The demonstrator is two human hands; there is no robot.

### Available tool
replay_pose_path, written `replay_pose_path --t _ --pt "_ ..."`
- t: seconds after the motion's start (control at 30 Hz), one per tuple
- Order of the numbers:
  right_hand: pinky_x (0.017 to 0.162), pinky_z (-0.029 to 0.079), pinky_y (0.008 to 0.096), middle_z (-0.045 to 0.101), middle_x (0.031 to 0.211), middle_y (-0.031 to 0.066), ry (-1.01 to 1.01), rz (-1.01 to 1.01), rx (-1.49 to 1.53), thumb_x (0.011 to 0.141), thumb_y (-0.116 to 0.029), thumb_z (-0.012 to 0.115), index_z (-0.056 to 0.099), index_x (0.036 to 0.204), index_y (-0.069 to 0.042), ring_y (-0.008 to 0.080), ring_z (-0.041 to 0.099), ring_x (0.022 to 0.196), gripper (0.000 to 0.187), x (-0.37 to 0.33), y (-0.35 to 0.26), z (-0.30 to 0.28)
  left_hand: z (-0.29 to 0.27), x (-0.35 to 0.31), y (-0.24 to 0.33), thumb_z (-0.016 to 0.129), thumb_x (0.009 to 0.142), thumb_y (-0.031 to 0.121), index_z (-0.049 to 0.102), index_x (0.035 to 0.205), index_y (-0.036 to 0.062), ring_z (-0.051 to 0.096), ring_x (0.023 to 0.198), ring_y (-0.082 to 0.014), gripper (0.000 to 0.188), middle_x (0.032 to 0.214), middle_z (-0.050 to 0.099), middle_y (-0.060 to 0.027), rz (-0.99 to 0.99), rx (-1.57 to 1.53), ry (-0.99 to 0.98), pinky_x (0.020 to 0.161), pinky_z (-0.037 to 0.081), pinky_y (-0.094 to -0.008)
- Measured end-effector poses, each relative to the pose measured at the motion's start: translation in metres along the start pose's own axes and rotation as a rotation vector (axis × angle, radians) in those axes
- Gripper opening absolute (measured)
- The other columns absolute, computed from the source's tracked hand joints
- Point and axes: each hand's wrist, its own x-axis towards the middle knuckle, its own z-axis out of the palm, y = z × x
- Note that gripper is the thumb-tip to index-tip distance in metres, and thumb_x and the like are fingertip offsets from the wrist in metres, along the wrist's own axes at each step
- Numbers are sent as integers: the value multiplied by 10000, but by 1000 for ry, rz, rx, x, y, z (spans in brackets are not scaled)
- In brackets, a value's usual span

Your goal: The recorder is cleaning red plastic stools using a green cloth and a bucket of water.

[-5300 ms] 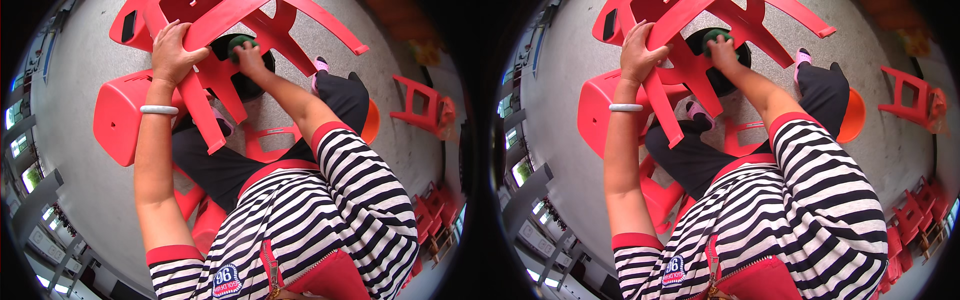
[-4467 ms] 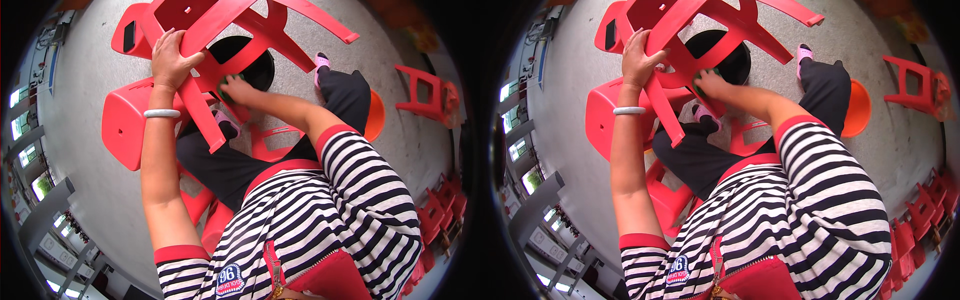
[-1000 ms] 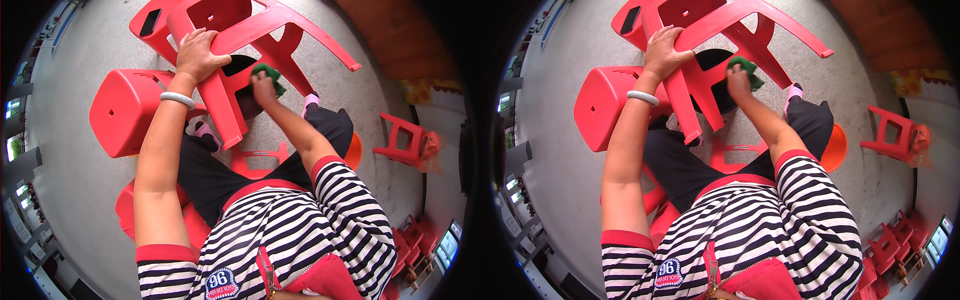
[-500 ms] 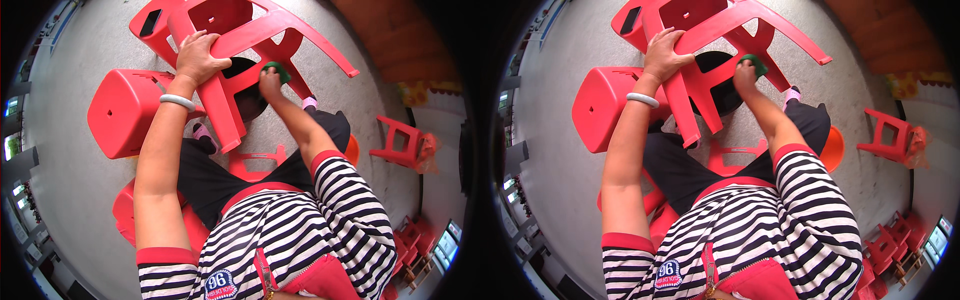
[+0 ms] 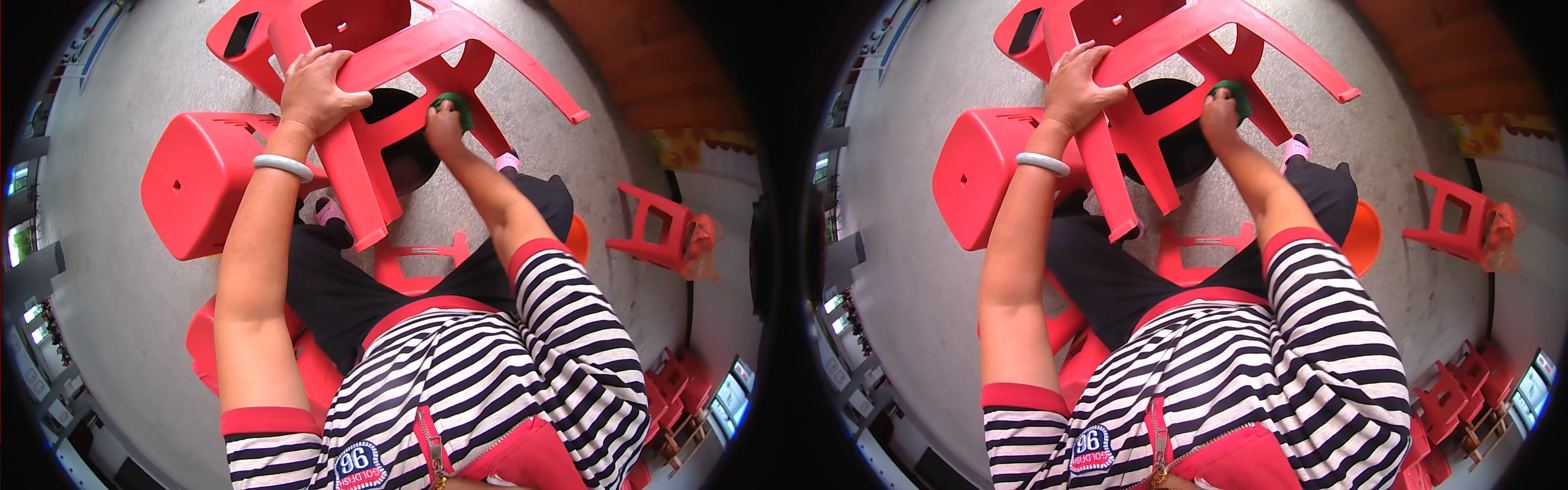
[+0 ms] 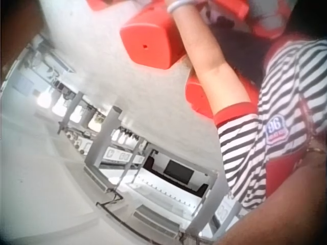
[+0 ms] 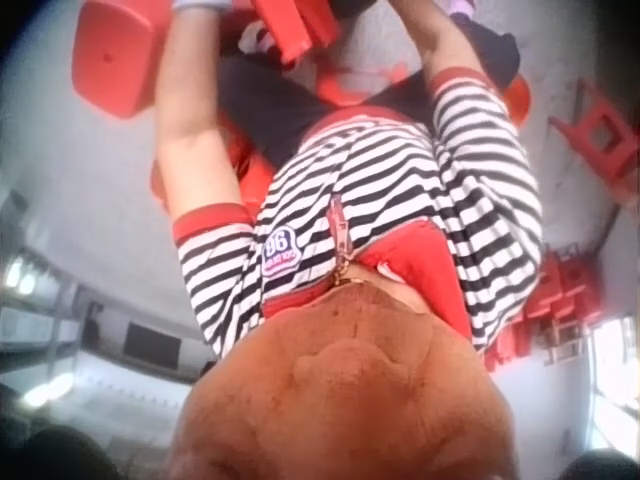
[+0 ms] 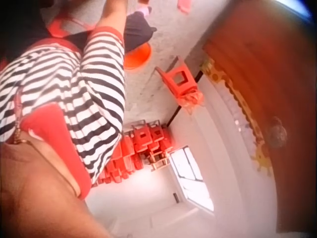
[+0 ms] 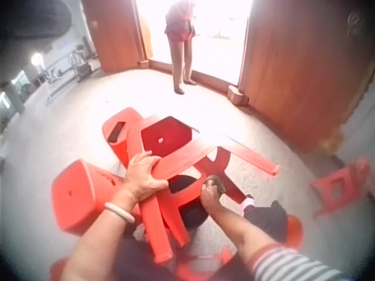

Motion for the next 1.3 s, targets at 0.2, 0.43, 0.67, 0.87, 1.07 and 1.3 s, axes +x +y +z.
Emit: replay_pose_path --t 0.2,0.43,0.67,0.87,1.07,1.3 --pt "807 571 553 571 1095 347 -314 290 888 1033 -243 441 352 1303 19 519 660 939 386 -36 -168 -44 -12 -31 -38 687 654 458 651 1274 60 484 1355 -305 737 1338 624 -160 -51 82 28 1195 290 -435" --pt "897 548 459 489 1270 240 -337 -226 654 913 -214 566 707 1131 -61 452 603 972 302 -54 -123 1 4 4 -1 690 672 464 641 1281 46 473 1369 -300 740 1368 600 -177 23 21 -6 1186 300 -427" --pt "861 549 353 652 1165 117 -658 260 1463 905 -54 606 627 1291 -78 229 666 1032 387 -55 -15 -78 11 3 -8 692 665 523 654 1284 105 470 1377 -286 748 1352 622 -150 8 61 66 1181 305 -422" --pt "895 507 266 655 1146 6 -389 143 1956 981 -102 632 597 1316 -70 107 627 1023 339 -63 7 -226 8 -2 -18 669 693 595 645 1305 113 477 1372 -279 780 1374 607 -146 -19 70 15 1178 304 -408" --pt "845 535 349 573 1100 97 67 -507 1197 771 -36 776 736 1095 -184 258 626 997 358 -80 -37 -318 18 2 -22 691 686 686 649 1296 141 501 1347 -279 819 1355 624 -108 -14 83 55 1163 330 -417" --pt "786 553 448 537 1108 147 224 -431 744 713 -6 711 734 963 -177 351 646 959 304 -69 -77 -324 13 11 -28 697 695 644 622 1337 141 449 1398 -275 819 1406 596 -95 -31 9 -101 1192 295 -424"
